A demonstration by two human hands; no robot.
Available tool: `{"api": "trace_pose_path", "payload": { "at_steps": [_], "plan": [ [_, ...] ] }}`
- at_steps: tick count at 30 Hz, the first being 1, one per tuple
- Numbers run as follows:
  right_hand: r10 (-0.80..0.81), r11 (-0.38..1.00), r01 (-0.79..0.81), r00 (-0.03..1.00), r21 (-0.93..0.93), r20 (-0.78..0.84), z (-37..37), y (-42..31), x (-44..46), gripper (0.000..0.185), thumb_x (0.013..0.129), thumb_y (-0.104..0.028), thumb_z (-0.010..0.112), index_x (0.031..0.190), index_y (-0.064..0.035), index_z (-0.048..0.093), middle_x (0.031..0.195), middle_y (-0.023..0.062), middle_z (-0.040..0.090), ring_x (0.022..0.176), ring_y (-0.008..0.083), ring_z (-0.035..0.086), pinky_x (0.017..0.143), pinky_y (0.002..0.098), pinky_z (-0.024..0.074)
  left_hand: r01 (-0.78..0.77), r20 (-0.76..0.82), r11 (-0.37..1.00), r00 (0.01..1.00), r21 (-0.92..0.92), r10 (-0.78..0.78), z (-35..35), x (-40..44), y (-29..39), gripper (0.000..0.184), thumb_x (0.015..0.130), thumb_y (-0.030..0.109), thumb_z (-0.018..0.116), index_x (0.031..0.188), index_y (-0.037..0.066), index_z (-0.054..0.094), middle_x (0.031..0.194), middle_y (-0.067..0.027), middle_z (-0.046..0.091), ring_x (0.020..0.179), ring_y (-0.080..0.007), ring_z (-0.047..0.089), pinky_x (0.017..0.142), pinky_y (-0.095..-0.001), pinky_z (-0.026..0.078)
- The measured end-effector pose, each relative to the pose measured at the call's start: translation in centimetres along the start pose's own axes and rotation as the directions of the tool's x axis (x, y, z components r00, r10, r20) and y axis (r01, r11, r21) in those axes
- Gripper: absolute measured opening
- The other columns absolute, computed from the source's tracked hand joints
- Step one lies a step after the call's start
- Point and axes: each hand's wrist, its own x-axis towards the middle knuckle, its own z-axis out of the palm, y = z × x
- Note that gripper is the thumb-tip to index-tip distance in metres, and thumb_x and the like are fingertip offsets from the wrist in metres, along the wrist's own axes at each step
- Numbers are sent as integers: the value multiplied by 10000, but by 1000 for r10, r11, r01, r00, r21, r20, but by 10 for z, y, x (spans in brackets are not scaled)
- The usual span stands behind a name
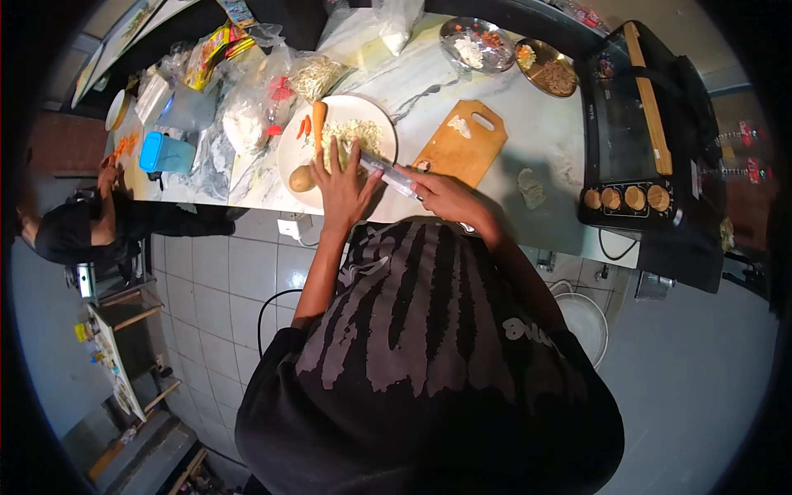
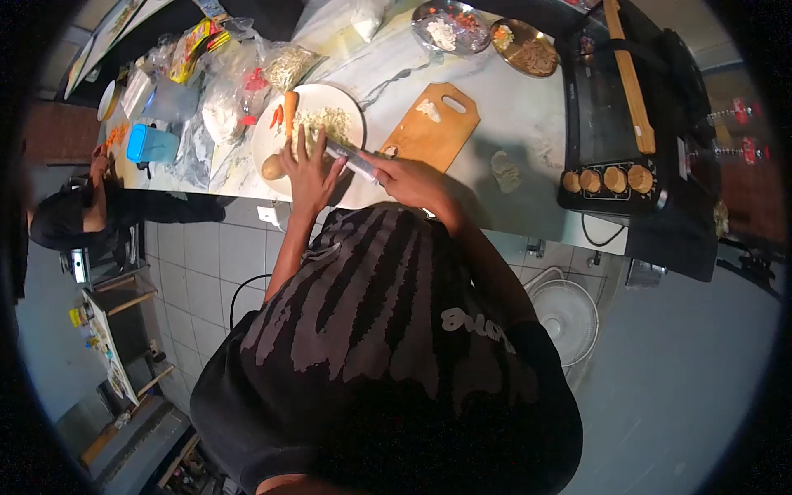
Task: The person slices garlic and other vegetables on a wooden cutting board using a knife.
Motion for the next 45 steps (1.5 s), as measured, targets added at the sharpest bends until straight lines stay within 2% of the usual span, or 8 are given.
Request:
{"api": "trace_pose_path", "payload": {
  "at_steps": [3,10,14,19,26,34,43,45],
  "plan": [
    [109,994,-110,994,26,28,-11,-5,-16,457,1042,-255,472,1499,-260,457,995,192,677,863,310,656,794,404,491,107,5,984,994,145,-109,17,5,-14,818,922,667,519,1521,120,414,1621,-245,208,1484,-509,102,1176,-659,16],
    [215,923,-114,945,367,-246,-9,45,-52,439,1014,-248,574,1400,-45,534,926,154,659,789,184,601,772,341,496,90,-231,995,968,-53,-100,-7,55,22,488,896,328,725,1309,80,644,1378,-226,544,1290,-437,439,1075,-538,345],
    [205,962,-12,698,275,-686,8,69,-50,298,907,-236,754,1025,12,639,743,27,610,669,87,546,633,281,462,67,176,926,984,-372,0,10,80,47,276,847,156,748,1106,64,728,1074,-169,701,1031,-348,639,915,-411,500],
    [400,910,-151,562,386,-724,1,68,-40,308,807,-173,816,972,4,624,720,101,645,657,244,661,659,368,524,14,388,919,909,-393,152,46,91,72,276,859,169,744,1112,61,728,1009,-157,698,898,-331,680,799,-408,534],
    [418,908,-209,429,362,-801,-11,74,-11,338,793,-217,815,946,-4,602,747,156,645,708,340,668,685,414,526,-138,293,911,919,-389,264,73,97,63,207,887,156,702,1056,42,738,983,-157,702,858,-342,685,747,-416,541],
    [223,967,-236,614,94,-757,-8,68,5,322,793,-197,779,992,-13,606,845,185,657,771,367,667,709,452,534,96,348,889,934,-449,75,34,100,66,144,831,106,699,894,-18,734,805,-164,707,700,-358,679,668,-405,539],
    [272,960,-253,730,122,-626,-7,44,28,197,816,-134,713,937,-21,607,756,151,664,706,310,680,671,404,528,426,427,823,868,-375,-255,-52,78,7,169,830,62,702,991,39,749,787,-104,734,697,-158,702,688,-288,532],
    [122,974,26,773,224,-623,10,33,42,183,816,-137,719,885,-17,600,716,130,645,666,255,668,637,373,517,454,461,849,835,-270,-300,-57,73,0,189,852,72,690,1033,70,744,802,-96,740,705,-153,703,688,-299,534]
  ]
}}
